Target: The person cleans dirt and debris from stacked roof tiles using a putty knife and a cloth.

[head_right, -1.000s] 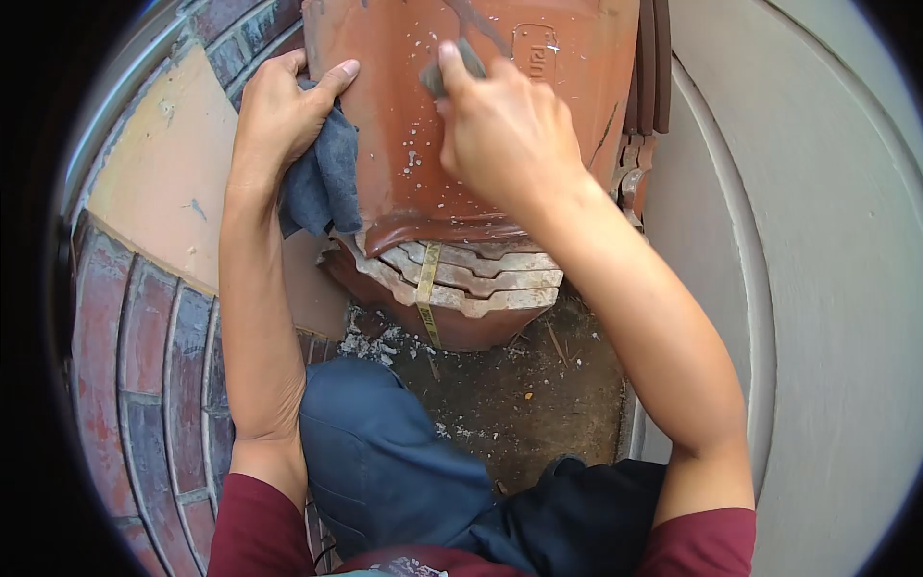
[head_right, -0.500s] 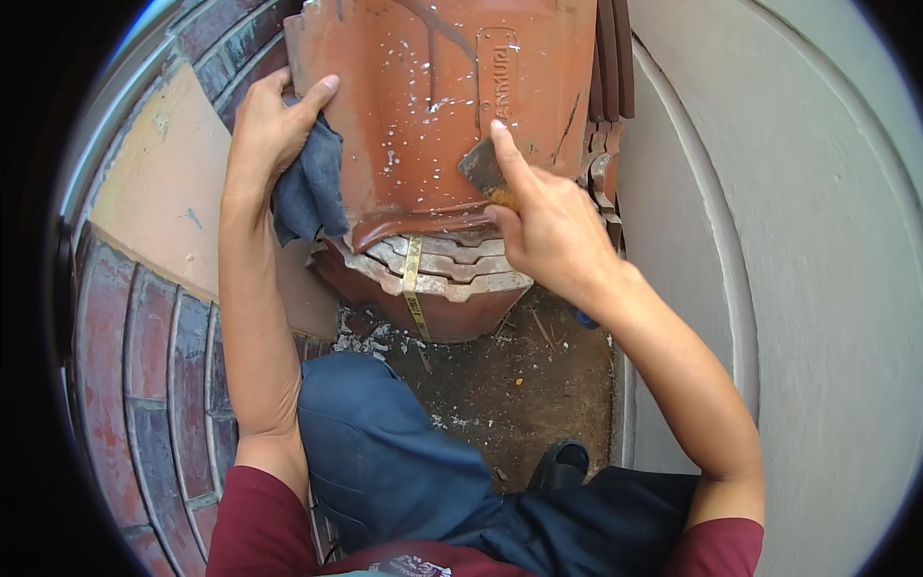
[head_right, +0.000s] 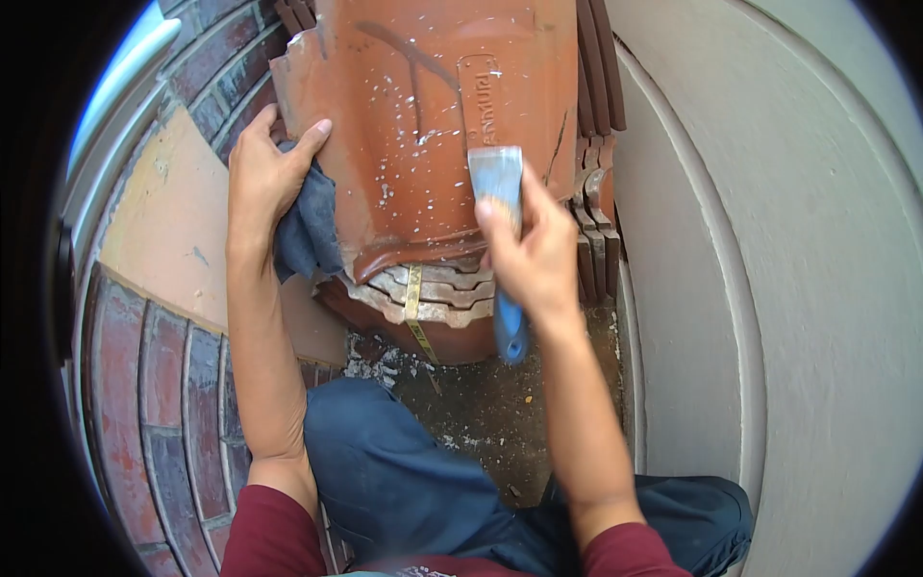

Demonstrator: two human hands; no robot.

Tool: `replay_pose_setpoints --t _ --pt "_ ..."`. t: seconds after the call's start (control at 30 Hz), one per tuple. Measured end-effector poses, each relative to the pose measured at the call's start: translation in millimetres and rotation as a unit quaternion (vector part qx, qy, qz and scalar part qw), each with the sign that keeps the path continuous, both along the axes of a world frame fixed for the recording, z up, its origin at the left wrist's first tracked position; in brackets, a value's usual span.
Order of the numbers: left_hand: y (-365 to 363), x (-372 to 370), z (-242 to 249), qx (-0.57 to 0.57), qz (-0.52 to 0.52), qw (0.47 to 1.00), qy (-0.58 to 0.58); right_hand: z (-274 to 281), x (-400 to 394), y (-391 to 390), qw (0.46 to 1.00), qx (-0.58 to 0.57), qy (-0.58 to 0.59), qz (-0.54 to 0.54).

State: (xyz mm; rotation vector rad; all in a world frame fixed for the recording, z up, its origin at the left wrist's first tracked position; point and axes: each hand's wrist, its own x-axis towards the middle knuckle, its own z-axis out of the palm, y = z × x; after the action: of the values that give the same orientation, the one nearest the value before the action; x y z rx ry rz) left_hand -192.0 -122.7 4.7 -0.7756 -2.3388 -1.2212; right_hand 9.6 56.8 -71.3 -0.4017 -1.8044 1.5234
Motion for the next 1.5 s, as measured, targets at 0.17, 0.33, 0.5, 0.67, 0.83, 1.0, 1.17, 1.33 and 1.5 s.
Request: replay_pose_setpoints --t 0.17,0.33,0.5,0.67,0.83,1.0,1.17,1.33,1.5 --pt "4.4 15.6 5.8 0.003 0.109 0.982 0.154 -36.9 3.6 -17.1 0.997 -0.069 -0.008 -0.022" --pt "11.8 39.5 23.5 0.049 0.060 0.955 0.285 -28.1 -20.0 -3.3 0.997 0.049 -0.001 -0.060" --pt "34.1 69.6 10.7 -0.090 -0.147 0.983 0.056 -5.4 -27.4 3.8 0.993 0.094 -0.020 -0.072" --pt "58.0 85.1 -12.3 -0.158 -0.199 0.967 -0.007 -6.9 -30.1 3.2 0.981 0.161 0.025 -0.103" --pt "74.0 89.0 -25.9 -0.097 -0.220 0.966 -0.099 5.9 -25.8 1.3 0.983 0.153 0.007 -0.098" --pt "84.8 85.1 -35.6 -0.035 -0.211 0.959 -0.185 3.4 -34.1 8.3 0.973 0.196 0.049 -0.114" --pt "86.2 81.5 -45.4 -0.022 -0.209 0.954 -0.213 1.0 -29.9 2.7 0.978 0.168 0.040 -0.116" --pt "86.0 80.2 -40.0 -0.046 -0.198 0.960 -0.195 0.2 -31.7 -0.7 0.980 0.158 0.035 -0.115" --pt "84.3 83.7 -36.9 -0.055 -0.194 0.967 -0.159 -1.4 -30.7 0.8 0.976 0.176 0.036 -0.124"
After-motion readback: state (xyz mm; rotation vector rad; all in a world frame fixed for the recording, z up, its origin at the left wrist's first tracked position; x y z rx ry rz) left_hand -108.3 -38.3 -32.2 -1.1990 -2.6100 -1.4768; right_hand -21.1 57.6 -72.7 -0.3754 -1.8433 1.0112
